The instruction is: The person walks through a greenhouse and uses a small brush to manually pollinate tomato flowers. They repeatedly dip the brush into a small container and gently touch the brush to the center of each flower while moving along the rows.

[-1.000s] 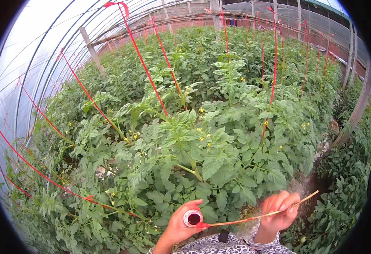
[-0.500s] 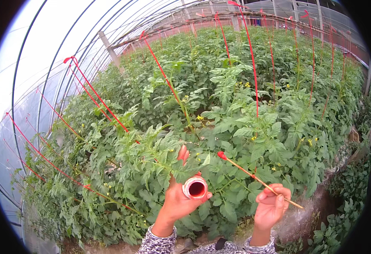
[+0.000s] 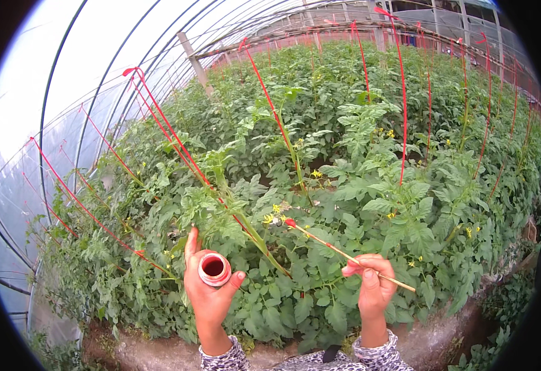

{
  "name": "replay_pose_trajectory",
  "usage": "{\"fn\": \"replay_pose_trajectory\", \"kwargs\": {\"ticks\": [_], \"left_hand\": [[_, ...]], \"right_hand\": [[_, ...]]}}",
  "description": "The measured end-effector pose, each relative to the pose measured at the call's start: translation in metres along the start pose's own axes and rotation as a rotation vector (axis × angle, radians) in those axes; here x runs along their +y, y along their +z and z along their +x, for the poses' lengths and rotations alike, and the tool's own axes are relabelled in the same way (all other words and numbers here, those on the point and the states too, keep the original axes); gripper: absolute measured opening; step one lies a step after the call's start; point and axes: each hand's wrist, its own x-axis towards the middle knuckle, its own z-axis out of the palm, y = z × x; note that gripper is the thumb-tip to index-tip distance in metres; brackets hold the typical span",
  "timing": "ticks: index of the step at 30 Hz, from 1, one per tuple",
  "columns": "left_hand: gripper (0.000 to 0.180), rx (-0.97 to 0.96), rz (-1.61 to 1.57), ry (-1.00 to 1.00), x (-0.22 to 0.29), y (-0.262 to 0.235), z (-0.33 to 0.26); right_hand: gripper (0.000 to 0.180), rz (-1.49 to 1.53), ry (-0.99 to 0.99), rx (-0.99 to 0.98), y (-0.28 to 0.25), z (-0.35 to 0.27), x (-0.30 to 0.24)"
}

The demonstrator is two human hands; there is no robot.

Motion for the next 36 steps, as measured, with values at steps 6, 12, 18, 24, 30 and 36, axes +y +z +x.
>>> {"fn": "replay_pose_trajectory", "kwargs": {"ticks": [6,12,18,24,30,36], "left_hand": [[0.053,0.014,0.063,-0.008,-0.006,-0.008,-0.006],[0.050,0.003,0.083,0.027,-0.009,-0.011,-0.009],[0.050,0.021,0.021,-0.014,-0.013,-0.012,-0.011],[0.050,0.051,-0.018,-0.060,-0.014,-0.010,-0.012],[0.048,0.046,0.013,-0.051,-0.010,-0.011,-0.009],[0.048,0.053,0.013,-0.022,-0.016,-0.011,-0.009]], "right_hand": [[0.020,-0.050,-0.017,-0.082,0.012,0.020,0.020],[0.022,-0.130,-0.040,-0.228,0.026,0.025,0.021],[0.019,-0.114,-0.076,-0.141,0.022,0.029,0.025],[0.018,-0.147,-0.006,-0.150,0.021,0.030,0.036],[0.017,-0.053,0.056,-0.069,0.020,0.028,0.040],[0.019,-0.067,0.034,0.016,0.003,0.023,0.030]]}}
